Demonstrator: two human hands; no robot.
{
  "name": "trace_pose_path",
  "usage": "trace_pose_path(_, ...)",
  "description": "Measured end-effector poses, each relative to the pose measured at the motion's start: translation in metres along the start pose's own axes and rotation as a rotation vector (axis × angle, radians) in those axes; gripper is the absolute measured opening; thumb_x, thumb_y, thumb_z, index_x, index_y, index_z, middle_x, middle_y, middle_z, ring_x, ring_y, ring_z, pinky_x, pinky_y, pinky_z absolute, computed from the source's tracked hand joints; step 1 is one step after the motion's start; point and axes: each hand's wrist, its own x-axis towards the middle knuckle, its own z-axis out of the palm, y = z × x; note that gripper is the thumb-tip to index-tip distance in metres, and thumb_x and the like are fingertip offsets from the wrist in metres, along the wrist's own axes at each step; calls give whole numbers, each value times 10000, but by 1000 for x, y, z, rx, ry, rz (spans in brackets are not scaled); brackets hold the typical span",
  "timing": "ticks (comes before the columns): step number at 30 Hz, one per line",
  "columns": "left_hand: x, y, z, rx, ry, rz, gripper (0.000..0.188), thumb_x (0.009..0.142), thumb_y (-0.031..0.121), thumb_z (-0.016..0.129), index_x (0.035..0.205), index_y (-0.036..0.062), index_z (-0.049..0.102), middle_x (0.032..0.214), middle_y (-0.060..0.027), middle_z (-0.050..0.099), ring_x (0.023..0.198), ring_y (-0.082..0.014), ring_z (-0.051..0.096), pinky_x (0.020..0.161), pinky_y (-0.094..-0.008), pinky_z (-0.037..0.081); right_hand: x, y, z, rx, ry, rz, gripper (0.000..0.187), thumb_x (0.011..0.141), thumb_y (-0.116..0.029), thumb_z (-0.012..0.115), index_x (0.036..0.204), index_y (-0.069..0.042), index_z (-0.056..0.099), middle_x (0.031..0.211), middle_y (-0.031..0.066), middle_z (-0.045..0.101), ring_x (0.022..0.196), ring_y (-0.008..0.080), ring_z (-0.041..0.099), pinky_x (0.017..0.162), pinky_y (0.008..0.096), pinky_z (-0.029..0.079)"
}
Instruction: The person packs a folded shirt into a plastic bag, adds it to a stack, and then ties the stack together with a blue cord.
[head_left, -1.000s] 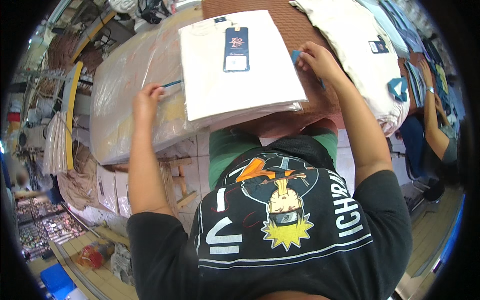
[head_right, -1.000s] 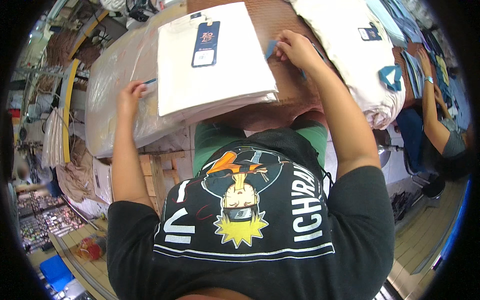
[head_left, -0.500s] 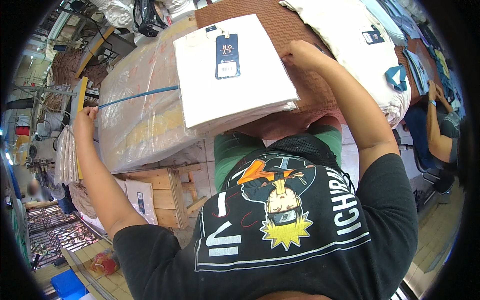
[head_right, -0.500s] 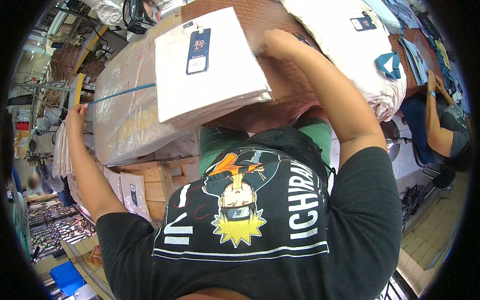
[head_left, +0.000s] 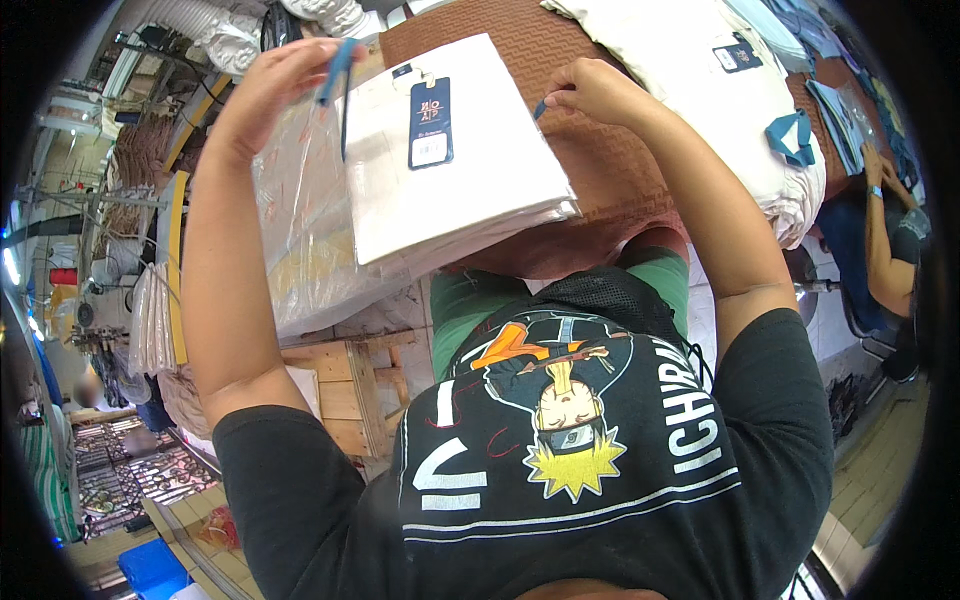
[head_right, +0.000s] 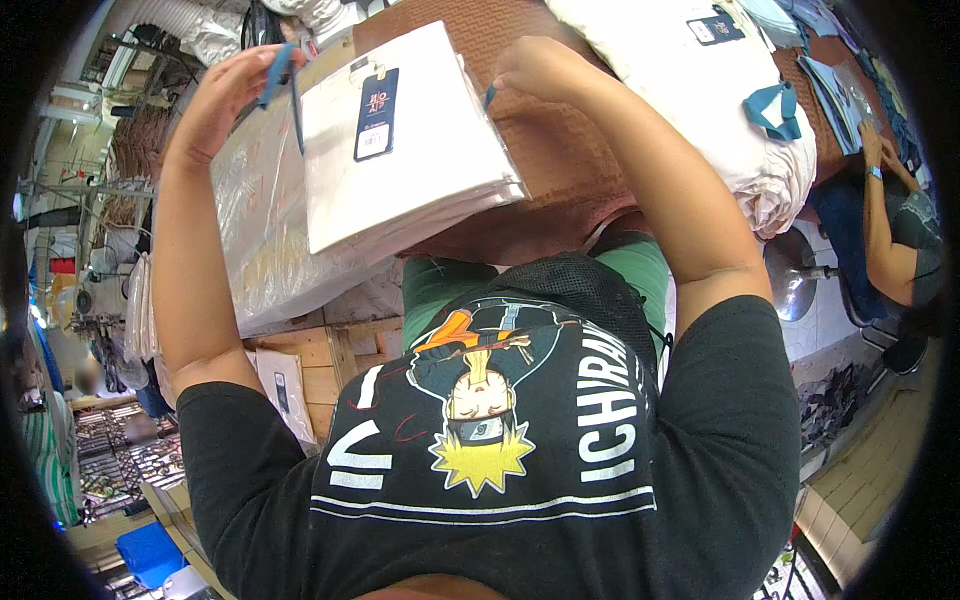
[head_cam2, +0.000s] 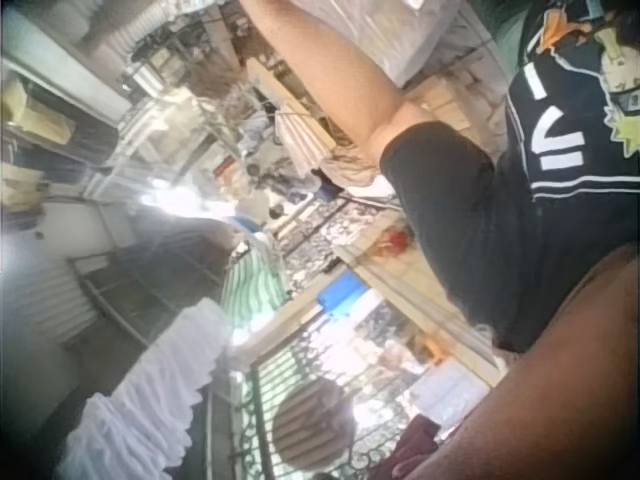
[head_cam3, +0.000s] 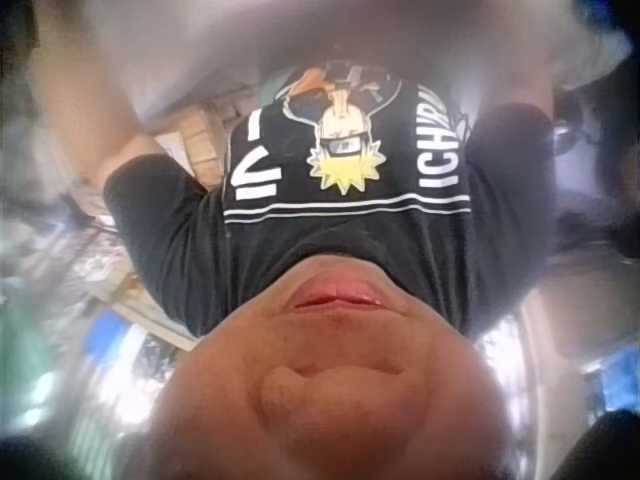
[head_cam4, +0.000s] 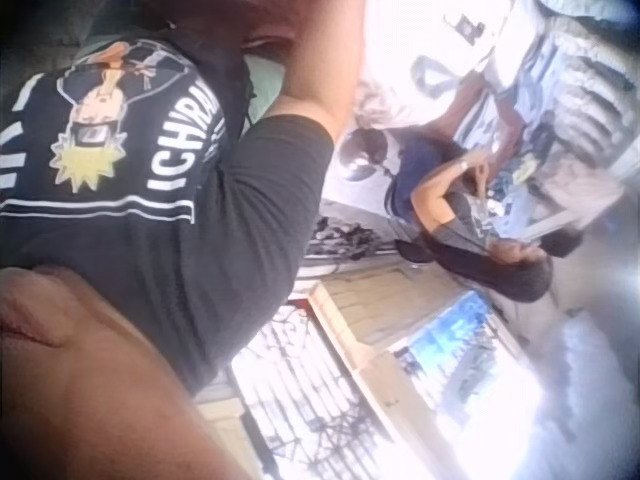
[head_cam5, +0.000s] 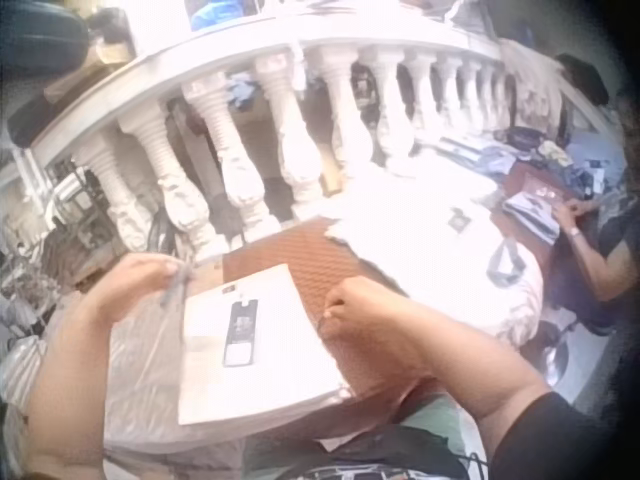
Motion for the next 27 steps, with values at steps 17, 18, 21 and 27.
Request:
trace_pose_path(17,67,-26,136,194,-17,47,258,809,137,655,1065,104,658,799,-3,674,734,-41,566,670,-180,458,18,-3,9,452,-170,-97,124,803,-91,521,775,-16,616,654,45,609,494,122,558,497,274,466)
trace_pose_path(18,66,-16,140,256,-10,25,227,817,127,646,1039,80,667,841,-12,674,755,-39,562,679,-184,463,17,-4,8,451,-174,-85,125,803,-93,524,779,-15,618,660,45,612,494,121,557,498,272,466)
trace_pose_path(21,71,-26,146,129,6,54,225,838,101,617,1053,41,647,883,-19,671,781,-53,576,711,-187,465,16,-3,7,477,-177,-55,129,802,-99,531,798,-12,625,675,45,620,494,118,554,501,267,466)
trace_pose_path(27,65,-32,160,-53,-2,36,204,871,70,562,1058,1,603,908,-41,668,849,-76,598,767,-193,461,13,7,9,519,-134,-67,149,824,-117,547,869,-12,642,696,40,635,498,110,551,508,258,464)
